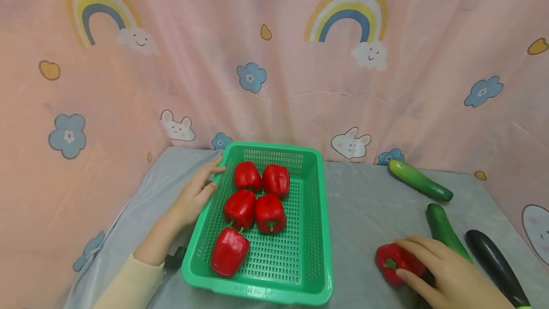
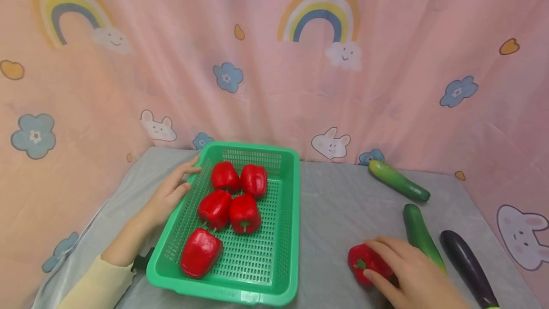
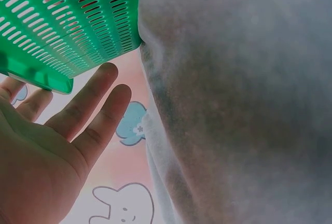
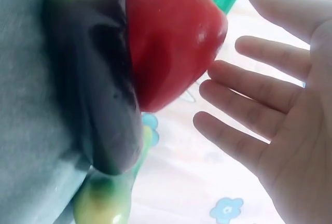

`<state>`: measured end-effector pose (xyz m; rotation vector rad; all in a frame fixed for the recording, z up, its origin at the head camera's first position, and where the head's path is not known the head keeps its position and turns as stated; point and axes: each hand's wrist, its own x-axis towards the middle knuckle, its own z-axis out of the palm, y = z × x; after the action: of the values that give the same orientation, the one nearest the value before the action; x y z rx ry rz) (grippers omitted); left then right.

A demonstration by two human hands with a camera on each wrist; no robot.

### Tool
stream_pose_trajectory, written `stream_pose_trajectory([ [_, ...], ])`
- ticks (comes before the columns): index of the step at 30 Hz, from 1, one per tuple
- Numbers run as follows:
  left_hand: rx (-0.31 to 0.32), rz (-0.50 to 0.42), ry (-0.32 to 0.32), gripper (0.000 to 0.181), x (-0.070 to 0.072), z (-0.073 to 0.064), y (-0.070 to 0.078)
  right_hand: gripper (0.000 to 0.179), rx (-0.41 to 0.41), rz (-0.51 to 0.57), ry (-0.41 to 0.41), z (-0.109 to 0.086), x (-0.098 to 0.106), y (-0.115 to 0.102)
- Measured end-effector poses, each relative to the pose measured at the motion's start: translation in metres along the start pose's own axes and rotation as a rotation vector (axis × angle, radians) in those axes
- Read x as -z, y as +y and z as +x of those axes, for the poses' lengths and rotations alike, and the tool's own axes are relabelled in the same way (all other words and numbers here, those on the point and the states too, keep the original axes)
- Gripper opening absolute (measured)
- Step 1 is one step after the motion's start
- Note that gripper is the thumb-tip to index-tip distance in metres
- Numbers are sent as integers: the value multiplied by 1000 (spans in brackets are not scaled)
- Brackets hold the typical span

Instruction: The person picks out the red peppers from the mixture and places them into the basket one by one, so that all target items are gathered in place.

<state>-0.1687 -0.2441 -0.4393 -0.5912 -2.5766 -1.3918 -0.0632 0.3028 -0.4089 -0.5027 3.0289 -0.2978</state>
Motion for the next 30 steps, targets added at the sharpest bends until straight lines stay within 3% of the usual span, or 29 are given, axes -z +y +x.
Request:
stream_pose_trajectory([
  [8, 0, -10, -1, 44, 0, 0, 0, 66, -39, -22, -8, -2, -4, 8],
  [17, 5, -15, -1, 44, 0, 0, 1, 72, -5, -51, 5, 1, -14, 2],
  [24, 13, -13, -3, 44, 0, -1, 0, 64, 181, -62, 203, 3, -19, -2],
  [30, 15, -15, -6, 44, 0, -1, 0, 63, 162, -38, 168, 4, -20, -1],
])
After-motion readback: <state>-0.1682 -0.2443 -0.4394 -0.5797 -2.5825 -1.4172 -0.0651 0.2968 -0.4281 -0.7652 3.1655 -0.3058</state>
